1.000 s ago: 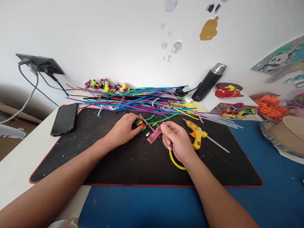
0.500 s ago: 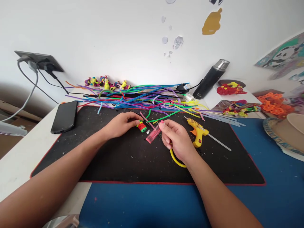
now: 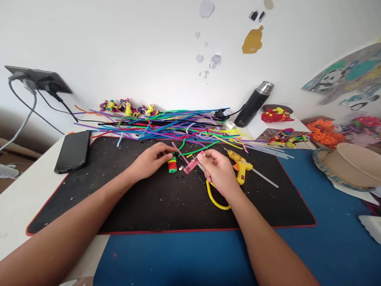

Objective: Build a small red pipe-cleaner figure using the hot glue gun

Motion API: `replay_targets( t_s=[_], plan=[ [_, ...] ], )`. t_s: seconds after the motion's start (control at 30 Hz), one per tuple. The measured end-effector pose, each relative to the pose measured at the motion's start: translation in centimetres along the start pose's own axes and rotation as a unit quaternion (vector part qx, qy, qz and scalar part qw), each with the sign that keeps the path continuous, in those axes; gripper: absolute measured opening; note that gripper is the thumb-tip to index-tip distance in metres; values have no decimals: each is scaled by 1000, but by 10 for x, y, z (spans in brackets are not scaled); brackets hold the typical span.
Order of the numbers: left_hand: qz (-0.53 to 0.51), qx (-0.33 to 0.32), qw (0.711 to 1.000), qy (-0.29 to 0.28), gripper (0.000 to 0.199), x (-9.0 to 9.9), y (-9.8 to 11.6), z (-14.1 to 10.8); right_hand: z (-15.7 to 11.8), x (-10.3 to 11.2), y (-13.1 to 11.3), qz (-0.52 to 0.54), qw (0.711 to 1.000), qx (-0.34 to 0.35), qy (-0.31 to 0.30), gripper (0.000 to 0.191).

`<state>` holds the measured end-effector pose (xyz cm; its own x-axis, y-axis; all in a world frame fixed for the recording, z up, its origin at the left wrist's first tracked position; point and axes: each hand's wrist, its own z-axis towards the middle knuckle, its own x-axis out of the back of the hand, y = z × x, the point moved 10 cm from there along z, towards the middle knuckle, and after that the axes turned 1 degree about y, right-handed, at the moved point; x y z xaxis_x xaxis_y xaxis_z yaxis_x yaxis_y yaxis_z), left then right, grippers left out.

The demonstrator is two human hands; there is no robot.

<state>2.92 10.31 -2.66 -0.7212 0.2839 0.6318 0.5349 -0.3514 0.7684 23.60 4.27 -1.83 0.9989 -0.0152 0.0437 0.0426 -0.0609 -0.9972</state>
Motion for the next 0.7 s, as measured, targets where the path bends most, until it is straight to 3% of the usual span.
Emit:
replay_targets(
  t_s=[0.1,0.23,0.47,0.7],
  plan=[
    [-29,32,998,49,44,7,-9,-2,6,16,3,-83,995,20,48,42],
    [-23,36,997,59,45,7,-9,-5,13,32,7,-171,982,11,81,39],
    [-18,20,999,47,44,6,-3,-6,21,56,-2,-364,929,4,71,39],
    [-24,30,997,68,53,9,-9,-7,14,88,-20,-446,890,-2,97,37]
  ],
)
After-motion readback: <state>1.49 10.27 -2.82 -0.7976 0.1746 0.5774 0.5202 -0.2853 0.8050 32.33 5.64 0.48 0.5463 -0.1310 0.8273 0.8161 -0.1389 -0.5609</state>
